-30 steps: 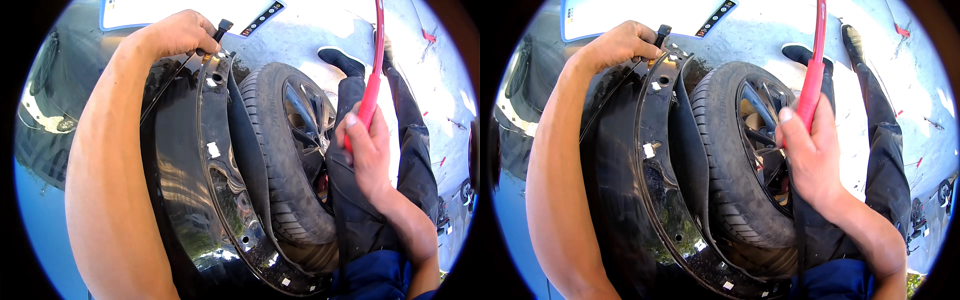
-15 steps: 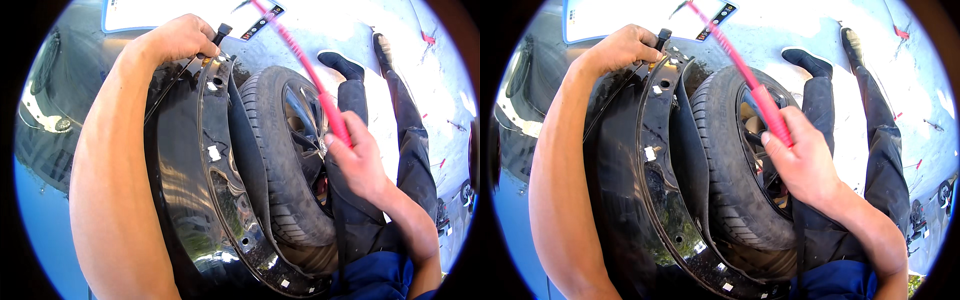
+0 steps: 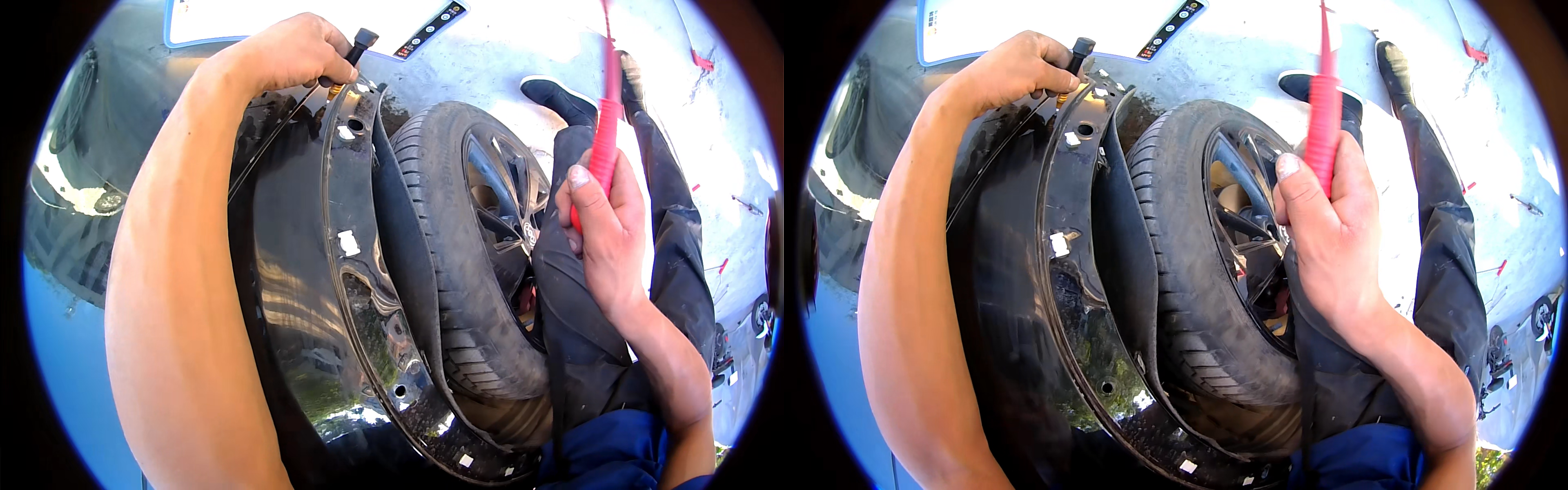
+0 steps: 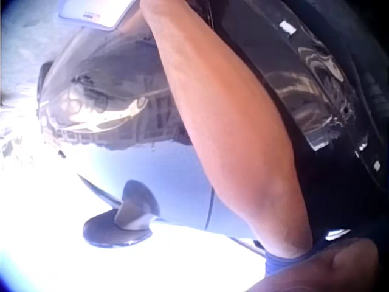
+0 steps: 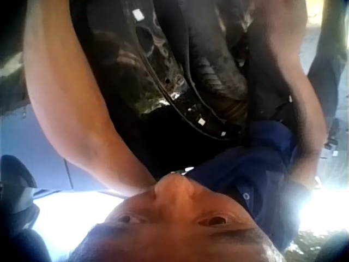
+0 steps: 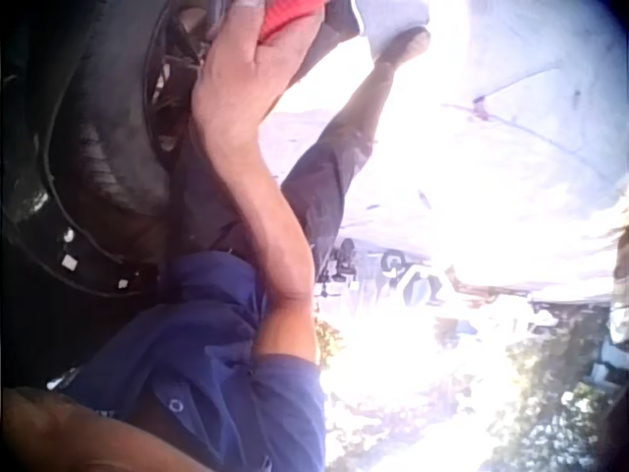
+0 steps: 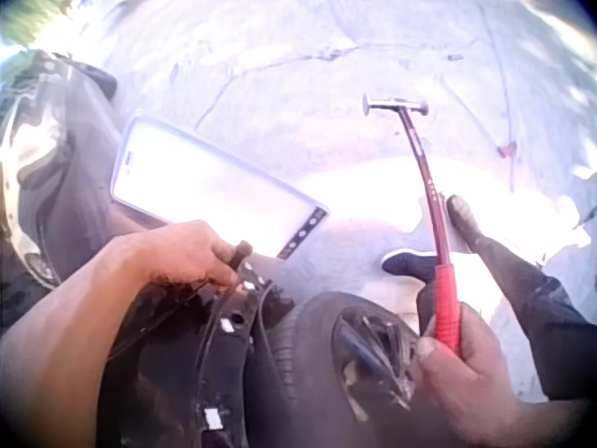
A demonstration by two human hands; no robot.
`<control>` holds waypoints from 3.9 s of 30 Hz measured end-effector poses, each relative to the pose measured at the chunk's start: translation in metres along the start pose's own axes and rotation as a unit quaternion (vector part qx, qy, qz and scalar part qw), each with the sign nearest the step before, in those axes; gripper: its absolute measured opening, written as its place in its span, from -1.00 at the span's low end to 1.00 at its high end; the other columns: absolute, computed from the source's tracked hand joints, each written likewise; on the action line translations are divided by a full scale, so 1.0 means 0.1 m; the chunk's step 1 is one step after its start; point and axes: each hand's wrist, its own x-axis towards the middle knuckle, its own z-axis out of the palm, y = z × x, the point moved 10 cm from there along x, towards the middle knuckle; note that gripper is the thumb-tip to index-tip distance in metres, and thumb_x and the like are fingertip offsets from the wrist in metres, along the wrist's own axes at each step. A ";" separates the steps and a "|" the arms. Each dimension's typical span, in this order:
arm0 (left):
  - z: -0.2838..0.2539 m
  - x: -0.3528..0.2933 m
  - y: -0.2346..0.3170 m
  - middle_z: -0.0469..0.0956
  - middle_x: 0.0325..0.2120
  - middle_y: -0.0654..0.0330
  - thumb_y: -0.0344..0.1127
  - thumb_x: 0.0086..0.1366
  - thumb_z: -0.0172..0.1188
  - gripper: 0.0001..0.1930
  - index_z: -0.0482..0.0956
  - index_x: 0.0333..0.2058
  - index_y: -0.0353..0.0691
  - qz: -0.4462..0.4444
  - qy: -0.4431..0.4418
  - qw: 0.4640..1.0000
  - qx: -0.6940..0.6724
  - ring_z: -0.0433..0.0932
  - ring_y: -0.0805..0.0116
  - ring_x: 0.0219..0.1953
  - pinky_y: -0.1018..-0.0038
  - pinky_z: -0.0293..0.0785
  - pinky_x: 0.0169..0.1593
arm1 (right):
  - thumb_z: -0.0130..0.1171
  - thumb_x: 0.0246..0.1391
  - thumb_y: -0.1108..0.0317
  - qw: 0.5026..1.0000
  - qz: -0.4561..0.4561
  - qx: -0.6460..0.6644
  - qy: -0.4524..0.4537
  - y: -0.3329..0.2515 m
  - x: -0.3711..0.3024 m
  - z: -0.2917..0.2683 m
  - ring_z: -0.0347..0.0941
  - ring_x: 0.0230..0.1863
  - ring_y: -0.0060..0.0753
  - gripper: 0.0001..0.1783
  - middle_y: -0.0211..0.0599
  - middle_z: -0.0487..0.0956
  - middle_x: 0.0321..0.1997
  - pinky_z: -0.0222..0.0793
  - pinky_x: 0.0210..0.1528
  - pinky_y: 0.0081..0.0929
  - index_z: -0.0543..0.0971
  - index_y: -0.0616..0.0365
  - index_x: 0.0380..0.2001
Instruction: The person uses a hammer and a punch tool to tap high spots on a black car fender while using a reflection board. They wipe the surface with their hand and reposition the board.
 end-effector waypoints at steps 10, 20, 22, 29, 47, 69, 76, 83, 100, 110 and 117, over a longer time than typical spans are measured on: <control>-0.05 -0.04 0.04 0.61 -0.49 0.20 -0.19 0.20 0.35 -0.73 0.74 -0.32 -0.32 0.004 0.001 1.000 0.001 0.48 0.40 -0.41 0.41 0.38 -0.21 | 0.04 0.41 0.21 0.999 -0.032 -0.004 -0.005 -0.06 0.04 0.01 0.18 -0.64 -0.80 -0.81 -0.52 0.42 -0.52 0.07 -0.61 -0.77 0.41 0.08 -0.10; -0.05 -0.03 0.01 0.60 -0.48 0.21 -0.21 0.20 0.36 -0.72 0.74 -0.25 -0.35 -0.008 0.001 1.000 0.022 0.48 0.39 -0.40 0.40 0.39 -0.21 | 0.07 0.39 0.19 0.999 -0.007 -0.043 -0.022 0.04 0.02 0.01 0.20 -0.60 -0.76 -0.79 -0.53 0.39 -0.53 0.08 -0.58 -0.72 0.41 0.07 -0.10; -0.07 -0.02 0.04 0.60 -0.47 0.20 -0.22 0.20 0.36 -0.72 0.74 -0.25 -0.36 -0.011 0.005 0.999 0.032 0.48 0.39 -0.39 0.40 0.39 -0.21 | 0.05 0.39 0.22 1.000 -0.010 -0.014 0.006 0.03 0.01 -0.02 0.22 -0.58 -0.74 -0.79 -0.52 0.40 -0.51 0.12 -0.55 -0.72 0.37 0.06 -0.05; -0.04 0.01 0.01 0.56 -0.50 0.21 -0.21 0.22 0.34 -0.72 0.70 -0.28 -0.38 0.020 0.014 1.000 0.020 0.45 0.39 -0.40 0.38 0.37 -0.23 | 0.10 0.37 0.28 0.987 -0.037 -0.139 -0.073 0.05 -0.01 0.10 0.30 -0.46 -0.72 -0.85 -0.53 0.40 -0.45 0.22 -0.43 -0.68 0.42 0.09 -0.16; -0.03 0.04 -0.01 0.60 -0.47 0.18 -0.19 0.22 0.37 -0.69 0.71 -0.28 -0.38 -0.001 -0.008 0.999 0.039 0.48 0.37 -0.40 0.40 0.40 -0.23 | 0.10 0.38 0.28 0.971 -0.041 -0.204 -0.118 0.17 -0.02 0.15 0.31 -0.42 -0.67 -0.80 -0.47 0.41 -0.40 0.26 -0.38 -0.61 0.39 0.13 -0.07; -0.12 0.03 -0.04 0.57 -0.49 0.19 -0.18 0.23 0.34 -0.69 0.70 -0.27 -0.38 -0.002 0.027 0.999 0.036 0.47 0.36 -0.41 0.40 0.40 -0.21 | 0.13 0.34 0.33 0.974 -0.037 -0.193 -0.113 0.07 0.05 0.16 0.42 -0.34 -0.36 -0.76 -0.26 0.43 -0.42 0.39 -0.23 -0.34 0.42 0.24 -0.06; 0.02 0.10 -0.05 0.64 -0.42 0.15 -0.20 0.25 0.34 -0.66 0.71 -0.18 -0.40 0.003 -0.010 0.999 0.037 0.52 0.35 -0.37 0.41 0.44 -0.17 | 0.17 0.33 0.28 0.962 -0.006 -0.234 -0.142 0.27 -0.01 0.20 0.35 -0.36 -0.41 -0.66 -0.38 0.38 -0.42 0.33 -0.28 -0.38 0.37 0.25 0.01; -0.07 0.06 0.04 0.64 -0.42 0.17 -0.23 0.25 0.33 -0.68 0.71 -0.16 -0.39 0.002 0.023 1.000 0.020 0.53 0.39 -0.36 0.41 0.44 -0.18 | 0.07 0.41 0.25 0.998 -0.012 -0.044 -0.043 0.22 0.02 0.12 0.24 -0.49 -0.73 -0.82 -0.53 0.38 -0.51 0.16 -0.44 -0.69 0.39 0.11 -0.11; -0.06 0.01 0.05 0.56 -0.52 0.24 -0.21 0.17 0.37 -0.72 0.73 -0.28 -0.34 0.011 -0.012 1.000 -0.017 0.45 0.43 -0.43 0.44 0.36 -0.28 | 0.06 0.39 0.33 0.998 0.007 -0.024 -0.063 0.11 0.02 0.08 0.29 -0.44 -0.70 -0.81 -0.50 0.39 -0.47 0.22 -0.39 -0.64 0.38 0.14 -0.03; -0.10 -0.08 0.14 0.52 -0.58 0.32 -0.18 0.12 0.39 -0.75 0.76 -0.33 -0.25 -0.009 -0.044 0.999 -0.019 0.36 0.54 -0.51 0.51 0.23 -0.41 | 0.04 0.39 0.24 0.999 0.003 0.005 -0.042 0.13 -0.07 0.06 0.27 -0.56 -0.74 -0.83 -0.52 0.41 -0.49 0.15 -0.54 -0.76 0.38 0.08 -0.12; 0.03 -0.09 0.20 0.72 -0.39 0.26 -0.15 0.19 0.36 -0.70 0.78 -0.27 -0.28 0.005 -0.151 0.988 0.020 0.58 0.46 -0.35 0.43 0.44 -0.22 | 0.15 0.34 0.39 0.966 -0.043 -0.209 -0.148 0.08 -0.11 0.12 0.21 -0.34 -0.64 -0.77 -0.47 0.33 -0.39 0.24 -0.25 -0.60 0.39 0.20 -0.03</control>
